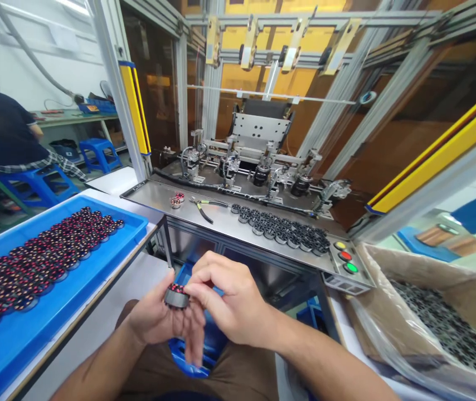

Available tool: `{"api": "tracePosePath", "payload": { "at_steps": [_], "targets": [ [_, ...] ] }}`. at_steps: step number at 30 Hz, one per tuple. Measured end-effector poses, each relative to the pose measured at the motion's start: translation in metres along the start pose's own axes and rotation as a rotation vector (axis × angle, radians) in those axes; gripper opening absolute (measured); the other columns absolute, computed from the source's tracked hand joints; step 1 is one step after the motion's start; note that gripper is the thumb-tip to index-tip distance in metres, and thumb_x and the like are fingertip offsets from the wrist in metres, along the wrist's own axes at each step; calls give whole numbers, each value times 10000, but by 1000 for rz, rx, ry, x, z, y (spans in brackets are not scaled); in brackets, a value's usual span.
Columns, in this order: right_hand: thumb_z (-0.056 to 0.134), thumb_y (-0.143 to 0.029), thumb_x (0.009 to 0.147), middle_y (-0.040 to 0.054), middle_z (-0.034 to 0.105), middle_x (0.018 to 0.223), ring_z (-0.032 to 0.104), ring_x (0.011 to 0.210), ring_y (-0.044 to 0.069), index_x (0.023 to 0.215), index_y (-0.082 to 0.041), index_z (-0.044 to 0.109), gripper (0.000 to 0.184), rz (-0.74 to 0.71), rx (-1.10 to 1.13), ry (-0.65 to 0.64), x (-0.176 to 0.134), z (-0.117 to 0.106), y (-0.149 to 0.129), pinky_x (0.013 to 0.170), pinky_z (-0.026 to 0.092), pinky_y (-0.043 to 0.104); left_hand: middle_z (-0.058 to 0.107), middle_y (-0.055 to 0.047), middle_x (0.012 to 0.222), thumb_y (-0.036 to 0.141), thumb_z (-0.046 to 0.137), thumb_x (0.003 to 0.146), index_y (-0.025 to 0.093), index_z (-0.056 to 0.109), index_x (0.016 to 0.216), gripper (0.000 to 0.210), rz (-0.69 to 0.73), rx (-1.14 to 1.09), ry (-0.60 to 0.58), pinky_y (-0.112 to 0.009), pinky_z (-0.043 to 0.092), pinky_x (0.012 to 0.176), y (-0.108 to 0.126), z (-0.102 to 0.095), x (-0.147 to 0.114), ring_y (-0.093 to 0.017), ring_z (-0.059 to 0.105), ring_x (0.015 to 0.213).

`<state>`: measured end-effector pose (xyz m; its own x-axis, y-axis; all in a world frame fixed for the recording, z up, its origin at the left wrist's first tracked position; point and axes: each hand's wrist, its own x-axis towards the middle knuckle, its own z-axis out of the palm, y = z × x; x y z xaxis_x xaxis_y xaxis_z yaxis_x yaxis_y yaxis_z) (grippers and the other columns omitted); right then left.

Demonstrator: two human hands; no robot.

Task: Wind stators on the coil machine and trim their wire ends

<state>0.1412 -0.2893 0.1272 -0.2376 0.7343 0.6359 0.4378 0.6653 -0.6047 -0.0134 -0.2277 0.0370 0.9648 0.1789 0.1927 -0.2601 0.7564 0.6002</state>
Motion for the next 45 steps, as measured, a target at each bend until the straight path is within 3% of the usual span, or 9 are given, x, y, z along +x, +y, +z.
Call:
{"api": "tracePosePath", "payload": {
  "at_steps": [2,7,11,13,17,26,34,39,45],
  "targets": [
    [547,-125,943,21,611,719,583,658,122,783,-173,616,181,-13,-17,-12,-1,-3,-1,574,482,233,758,-132,768,666,424,917,79,700,1017,657,12,12,-18,-253,522,517,-3,0,-4,-235,735,646],
    [566,-98,924,17,615,716,587,657,119,788,-172,620,163,1,-85,35,-5,-4,-1,581,478,231,743,-64,973,298,661,898,201,654,1107,231,336,184,272,-196,533,623,-7,10,-14,-140,722,730],
    [566,-109,920,11,610,690,583,646,125,735,-178,613,204,60,-87,89,-5,-2,-1,581,477,244,637,0,1200,151,840,699,291,647,1074,444,633,248,368,-264,513,926,-8,12,-11,-172,648,1074],
    [566,-118,921,13,610,682,586,651,130,723,-179,617,213,67,-50,92,-5,-2,0,587,484,250,635,-16,1203,233,882,660,300,641,1138,539,613,193,329,-291,498,971,-9,11,-6,-201,616,1143],
    [552,-125,928,18,612,681,581,641,131,741,-180,638,214,62,-28,76,-4,-4,2,578,487,253,709,-61,1019,383,836,730,224,675,1160,486,402,163,246,-242,553,780,-12,14,0,-162,701,883],
    [609,-100,889,7,625,695,583,650,118,734,-179,651,179,125,-37,292,-15,9,-5,595,466,232,694,-18,1075,265,842,730,250,740,985,275,667,375,387,-236,573,784,-9,11,4,-117,701,810],
    [745,-403,810,-9,585,550,508,492,85,605,-157,601,351,730,852,283,-40,62,1,496,411,196,758,-46,1021,349,868,687,250,710,1034,394,675,420,440,-256,588,786,4,4,4,-173,728,894],
    [780,-569,739,42,648,634,590,567,126,709,-135,700,443,798,1205,283,-49,67,14,493,443,204,758,-80,1003,430,888,629,214,685,990,467,628,496,487,-321,600,767,8,0,0,-218,731,878],
    [768,-559,767,70,663,859,605,796,165,869,-155,748,417,709,1367,259,-50,65,13,725,505,276,751,-113,971,415,887,632,202,709,968,436,523,688,398,-490,499,999,14,1,-2,-331,620,1182]
  ]
}}
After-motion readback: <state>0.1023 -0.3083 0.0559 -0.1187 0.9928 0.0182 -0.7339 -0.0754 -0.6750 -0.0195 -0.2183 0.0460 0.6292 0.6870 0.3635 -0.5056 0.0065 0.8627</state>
